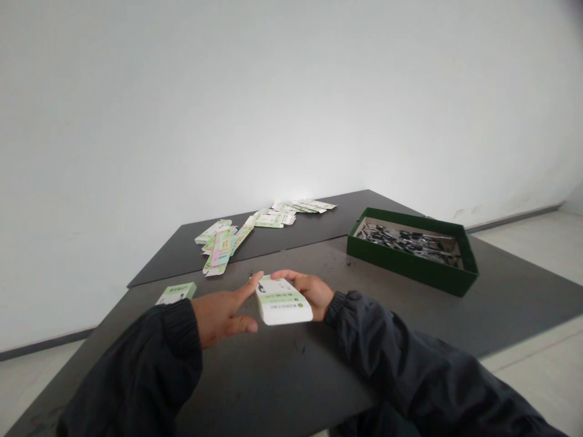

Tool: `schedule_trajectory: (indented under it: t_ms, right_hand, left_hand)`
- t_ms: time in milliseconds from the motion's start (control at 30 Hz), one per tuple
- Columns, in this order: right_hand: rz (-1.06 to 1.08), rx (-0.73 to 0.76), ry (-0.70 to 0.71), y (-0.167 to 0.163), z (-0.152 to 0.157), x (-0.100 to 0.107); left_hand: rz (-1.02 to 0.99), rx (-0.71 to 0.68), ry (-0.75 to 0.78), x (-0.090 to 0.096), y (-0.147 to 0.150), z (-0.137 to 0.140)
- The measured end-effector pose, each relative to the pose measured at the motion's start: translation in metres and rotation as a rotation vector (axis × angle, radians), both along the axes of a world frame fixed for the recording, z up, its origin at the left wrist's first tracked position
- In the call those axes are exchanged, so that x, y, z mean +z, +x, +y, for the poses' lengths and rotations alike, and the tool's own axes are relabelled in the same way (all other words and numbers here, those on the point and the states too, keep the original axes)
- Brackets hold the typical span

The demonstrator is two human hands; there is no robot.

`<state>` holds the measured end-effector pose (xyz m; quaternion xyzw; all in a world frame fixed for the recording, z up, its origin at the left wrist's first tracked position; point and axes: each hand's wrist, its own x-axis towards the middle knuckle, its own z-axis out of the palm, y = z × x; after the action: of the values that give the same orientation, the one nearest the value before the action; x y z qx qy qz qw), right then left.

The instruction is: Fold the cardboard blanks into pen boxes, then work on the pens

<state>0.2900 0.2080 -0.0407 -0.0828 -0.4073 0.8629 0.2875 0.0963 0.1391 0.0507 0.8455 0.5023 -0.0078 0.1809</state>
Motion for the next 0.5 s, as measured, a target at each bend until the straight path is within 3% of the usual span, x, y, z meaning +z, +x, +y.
schedule_trajectory:
  t_ms: [133, 333, 500]
  right_hand:
    - [-0.15, -0.017, 0.275, -0.001, -0.007, 0.0]
    - [-0.352, -0.243, 0.874, 0.002, -0.012, 0.008]
    - [-0.307, -0.273, 1.081, 0.004, -0.016, 0.016]
  left_hand:
    - [0.051, 0.038, -0.055, 0.007, 0.004, -0.001]
    - [-0.058, -0.012, -0.067, 0.003, -0.004, 0.005]
    - [-0.154, -0.1, -0.107, -0.005, -0.01, 0.022]
